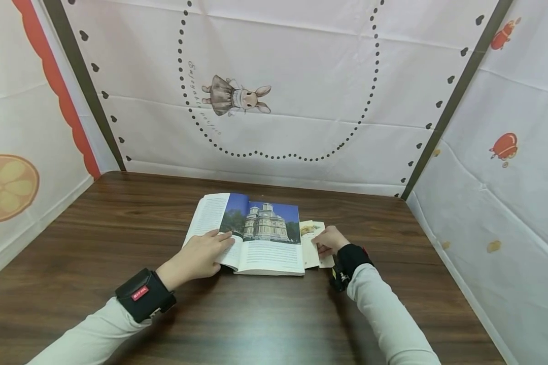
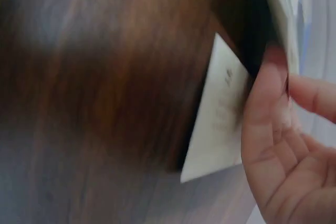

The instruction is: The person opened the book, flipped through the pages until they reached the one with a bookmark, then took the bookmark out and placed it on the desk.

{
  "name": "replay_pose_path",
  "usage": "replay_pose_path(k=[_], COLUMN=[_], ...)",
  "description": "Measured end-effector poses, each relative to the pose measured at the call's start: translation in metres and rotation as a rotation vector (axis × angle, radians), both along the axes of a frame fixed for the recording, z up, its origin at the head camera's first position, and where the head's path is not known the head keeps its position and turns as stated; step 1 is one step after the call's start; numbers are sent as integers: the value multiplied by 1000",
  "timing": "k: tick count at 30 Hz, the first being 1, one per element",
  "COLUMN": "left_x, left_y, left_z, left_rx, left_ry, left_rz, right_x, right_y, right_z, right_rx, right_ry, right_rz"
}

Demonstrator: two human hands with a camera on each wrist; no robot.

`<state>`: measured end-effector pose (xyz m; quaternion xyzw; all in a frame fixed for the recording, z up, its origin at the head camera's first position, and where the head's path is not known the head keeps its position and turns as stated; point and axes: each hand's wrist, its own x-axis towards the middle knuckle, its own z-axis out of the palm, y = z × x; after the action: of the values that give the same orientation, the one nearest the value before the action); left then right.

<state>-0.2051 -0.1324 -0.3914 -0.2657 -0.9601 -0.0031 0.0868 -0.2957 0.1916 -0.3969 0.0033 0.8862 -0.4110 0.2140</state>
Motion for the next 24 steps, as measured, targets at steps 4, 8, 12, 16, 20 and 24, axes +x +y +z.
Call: replay_pose_path(k=[4, 8, 12, 16, 20, 24], left_x=[4, 6, 8, 8, 8, 9], left_y=[-3, -5, -6, -5, -3, -2], left_z=[1, 2, 2, 2, 3, 2], left_rx=[5, 6, -1, -8, -21, -21], left_ry=[9, 23, 2, -25, -40, -54], left_rz=[24, 43, 50, 66, 85, 93], right_x=[-1, -1, 1, 4, 7, 16], right_y=[-11, -18, -23, -27, -34, -47], right_z=[-2, 0, -2, -4, -3, 4], right_rx=[143, 263, 326, 351, 378, 344], right_ry=[118, 217, 229, 279, 421, 569], right_rz=[-35, -1, 32, 47, 106, 257])
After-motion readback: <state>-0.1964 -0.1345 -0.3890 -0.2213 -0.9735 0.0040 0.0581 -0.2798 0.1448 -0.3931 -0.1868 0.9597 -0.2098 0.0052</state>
